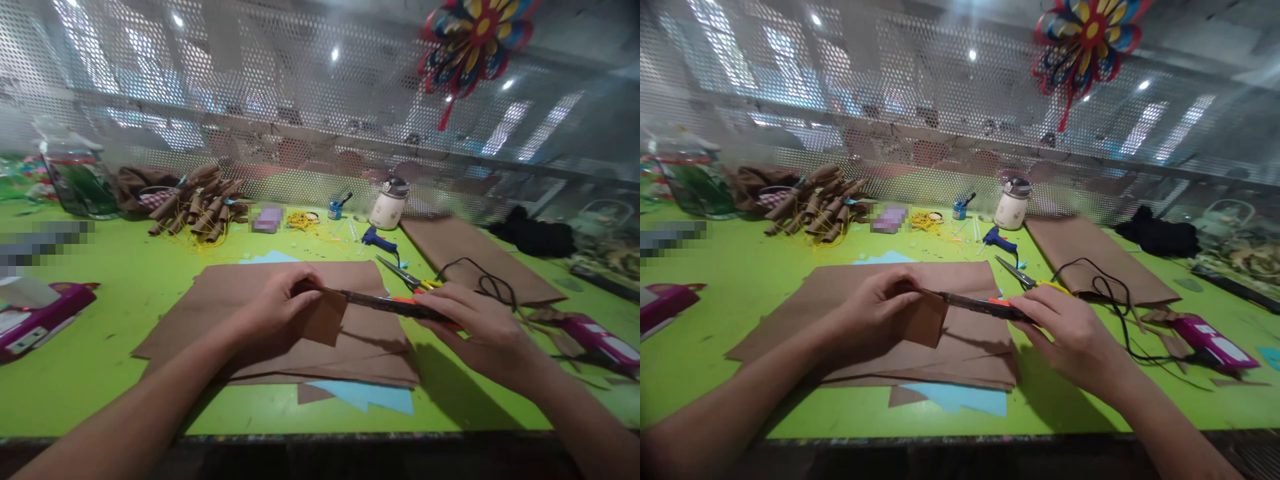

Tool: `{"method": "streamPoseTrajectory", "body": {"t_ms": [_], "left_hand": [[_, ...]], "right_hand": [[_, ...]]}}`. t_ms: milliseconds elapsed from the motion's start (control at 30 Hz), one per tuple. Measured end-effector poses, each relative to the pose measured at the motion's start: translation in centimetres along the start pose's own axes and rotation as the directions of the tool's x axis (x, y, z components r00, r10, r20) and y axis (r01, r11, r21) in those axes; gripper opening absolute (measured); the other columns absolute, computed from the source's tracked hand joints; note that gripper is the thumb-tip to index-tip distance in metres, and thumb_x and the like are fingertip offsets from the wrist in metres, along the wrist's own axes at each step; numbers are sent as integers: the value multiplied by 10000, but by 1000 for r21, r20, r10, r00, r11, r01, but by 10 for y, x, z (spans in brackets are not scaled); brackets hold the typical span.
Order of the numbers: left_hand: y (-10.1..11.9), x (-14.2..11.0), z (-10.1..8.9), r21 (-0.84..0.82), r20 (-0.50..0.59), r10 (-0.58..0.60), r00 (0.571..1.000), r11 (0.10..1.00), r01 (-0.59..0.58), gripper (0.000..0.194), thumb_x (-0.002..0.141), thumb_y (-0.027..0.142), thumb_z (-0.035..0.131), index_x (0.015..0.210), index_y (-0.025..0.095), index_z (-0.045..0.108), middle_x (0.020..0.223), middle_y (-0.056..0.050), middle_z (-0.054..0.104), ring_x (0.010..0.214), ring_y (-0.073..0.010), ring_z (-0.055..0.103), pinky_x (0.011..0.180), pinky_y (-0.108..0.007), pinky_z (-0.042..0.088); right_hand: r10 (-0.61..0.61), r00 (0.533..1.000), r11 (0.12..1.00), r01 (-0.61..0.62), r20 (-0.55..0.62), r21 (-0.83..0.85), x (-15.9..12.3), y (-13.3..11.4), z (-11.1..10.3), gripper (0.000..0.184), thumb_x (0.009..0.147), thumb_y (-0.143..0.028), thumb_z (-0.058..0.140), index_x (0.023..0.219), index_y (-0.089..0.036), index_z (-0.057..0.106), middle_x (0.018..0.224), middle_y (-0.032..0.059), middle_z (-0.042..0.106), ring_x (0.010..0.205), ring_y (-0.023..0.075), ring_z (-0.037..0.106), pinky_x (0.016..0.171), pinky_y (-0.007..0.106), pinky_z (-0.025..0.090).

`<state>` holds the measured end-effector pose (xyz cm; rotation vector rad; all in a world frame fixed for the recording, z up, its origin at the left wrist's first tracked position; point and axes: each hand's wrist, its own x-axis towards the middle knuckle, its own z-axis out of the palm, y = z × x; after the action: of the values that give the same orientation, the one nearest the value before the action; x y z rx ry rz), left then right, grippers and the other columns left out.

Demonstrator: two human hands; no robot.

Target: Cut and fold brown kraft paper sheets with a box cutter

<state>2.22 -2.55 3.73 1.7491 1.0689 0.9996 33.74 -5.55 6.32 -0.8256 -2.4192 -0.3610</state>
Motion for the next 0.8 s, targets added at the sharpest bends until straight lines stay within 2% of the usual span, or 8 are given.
{"method": "streamPoseTrajectory", "body": {"t_ms": [167, 267, 367, 500, 667, 800], "left_hand": [[-7, 6, 1, -74, -57, -13, 998, 997, 8, 111, 817, 300, 594, 840, 193, 574, 795, 13, 593, 728, -141, 542, 648, -244, 437], [-14, 12, 2, -99, -122, -71, 990, 993, 59, 186, 792, 356, 612, 858, 183, 605, 790, 1, 625, 725, -157, 564, 683, -273, 453], [-20, 16, 2, -52, -185, -153, 971, 988, 146, 273, 788, 370, 600, 945, 157, 669, 867, -36, 683, 792, -192, 602, 742, -305, 469], [-25, 20, 3, 135, -220, -215, 952, 959, 248, 273, 818, 273, 554, 1004, 147, 709, 990, -65, 729, 927, -228, 635, 853, -340, 476], [-25, 21, 5, 509, -101, -90, 991, 851, 129, 219, 848, 225, 534, 928, 180, 733, 957, -64, 748, 902, -233, 656, 820, -330, 492], [-25, 21, 0, 691, -52, -99, 994, 714, 108, 159, 855, 258, 573, 846, 155, 695, 864, -89, 725, 797, -222, 639, 702, -302, 464]], "right_hand": [[69, 992, 982, -87, 108, 169, -2, 3, 24, 253, 915, -183, 570, 1164, -227, 585, 1020, 75, 667, 908, 191, 641, 753, 302, 509], [130, 964, 943, -192, 231, 273, 1, -6, 39, 227, 924, -235, 565, 1147, -220, 607, 1014, 75, 664, 889, 184, 638, 754, 301, 508], [159, 927, 901, -277, 339, 335, 6, -16, 48, 198, 916, -271, 578, 1091, -202, 639, 964, 73, 664, 849, 185, 628, 732, 303, 502], [162, 888, 868, -336, 431, 366, 11, -14, 55, 205, 886, -313, 622, 1035, -174, 650, 912, 67, 669, 830, 197, 615, 752, 332, 489], [67, 870, 878, -284, 488, 385, 10, 0, 60, 257, 891, -362, 618, 1076, -195, 681, 906, 68, 620, 809, 189, 594, 740, 326, 488], [15, 890, 913, -198, 455, 357, 11, 4, 61, 293, 924, -359, 563, 1156, -218, 674, 924, 82, 580, 837, 202, 559, 741, 336, 474]]}}
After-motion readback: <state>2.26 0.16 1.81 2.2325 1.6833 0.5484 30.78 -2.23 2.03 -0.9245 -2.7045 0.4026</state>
